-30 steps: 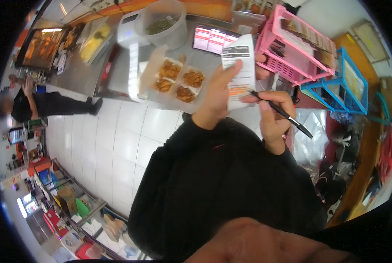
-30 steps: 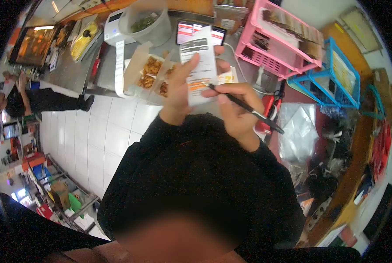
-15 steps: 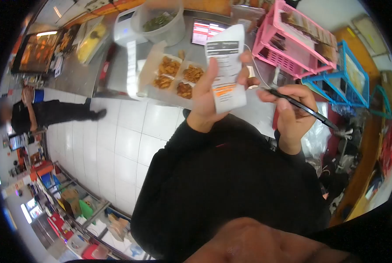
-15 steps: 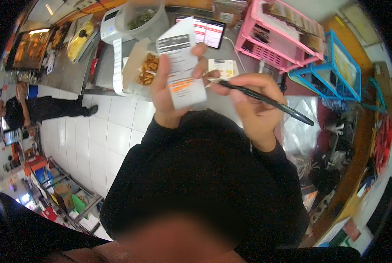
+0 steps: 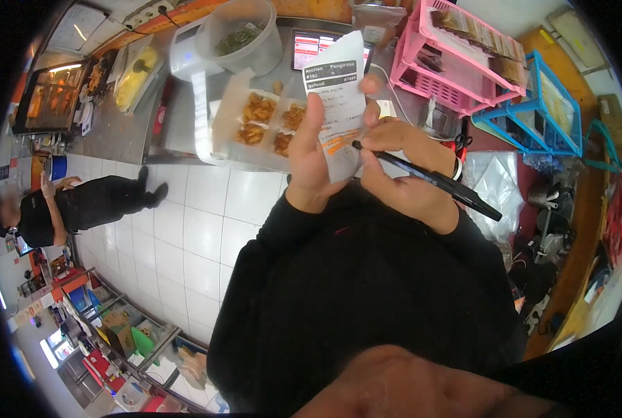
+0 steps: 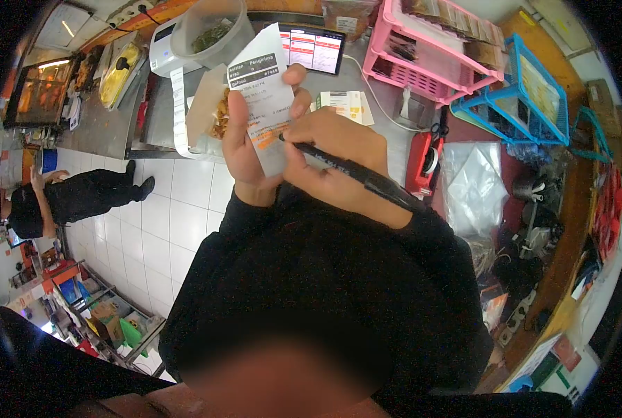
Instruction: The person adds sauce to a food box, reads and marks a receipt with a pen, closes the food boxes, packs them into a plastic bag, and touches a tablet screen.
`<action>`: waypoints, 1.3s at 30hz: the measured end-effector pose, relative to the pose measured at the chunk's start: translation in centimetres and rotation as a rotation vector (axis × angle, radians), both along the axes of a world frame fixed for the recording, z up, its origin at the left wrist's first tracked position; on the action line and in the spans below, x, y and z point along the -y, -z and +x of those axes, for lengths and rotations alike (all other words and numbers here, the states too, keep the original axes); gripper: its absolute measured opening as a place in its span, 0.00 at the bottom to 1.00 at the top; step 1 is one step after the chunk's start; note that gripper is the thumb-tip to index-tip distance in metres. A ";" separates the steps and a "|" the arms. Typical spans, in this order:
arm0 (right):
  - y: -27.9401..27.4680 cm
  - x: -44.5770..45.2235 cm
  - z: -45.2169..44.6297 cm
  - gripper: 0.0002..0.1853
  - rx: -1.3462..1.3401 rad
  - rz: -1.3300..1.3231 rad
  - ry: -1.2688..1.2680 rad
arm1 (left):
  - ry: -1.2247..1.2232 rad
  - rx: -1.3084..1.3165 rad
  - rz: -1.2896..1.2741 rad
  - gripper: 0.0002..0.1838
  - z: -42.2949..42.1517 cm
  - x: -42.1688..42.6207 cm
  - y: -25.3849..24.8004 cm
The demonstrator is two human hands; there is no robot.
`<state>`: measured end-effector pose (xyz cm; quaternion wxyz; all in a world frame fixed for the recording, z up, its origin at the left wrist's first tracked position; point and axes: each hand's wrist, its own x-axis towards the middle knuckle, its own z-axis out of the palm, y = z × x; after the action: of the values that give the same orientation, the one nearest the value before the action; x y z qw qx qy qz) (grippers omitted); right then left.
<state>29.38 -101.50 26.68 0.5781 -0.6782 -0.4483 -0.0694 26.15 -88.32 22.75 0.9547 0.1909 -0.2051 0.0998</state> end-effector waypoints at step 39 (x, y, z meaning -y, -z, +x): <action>30.9 23.5 15.0 0.10 -0.219 -0.855 1.072 | 0.159 -0.054 -0.084 0.31 3.1 0.2 0.4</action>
<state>44.34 -125.03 -4.20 0.1883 -0.9774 0.0215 -0.0937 29.27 -88.49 22.33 0.9720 0.1364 -0.1893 0.0267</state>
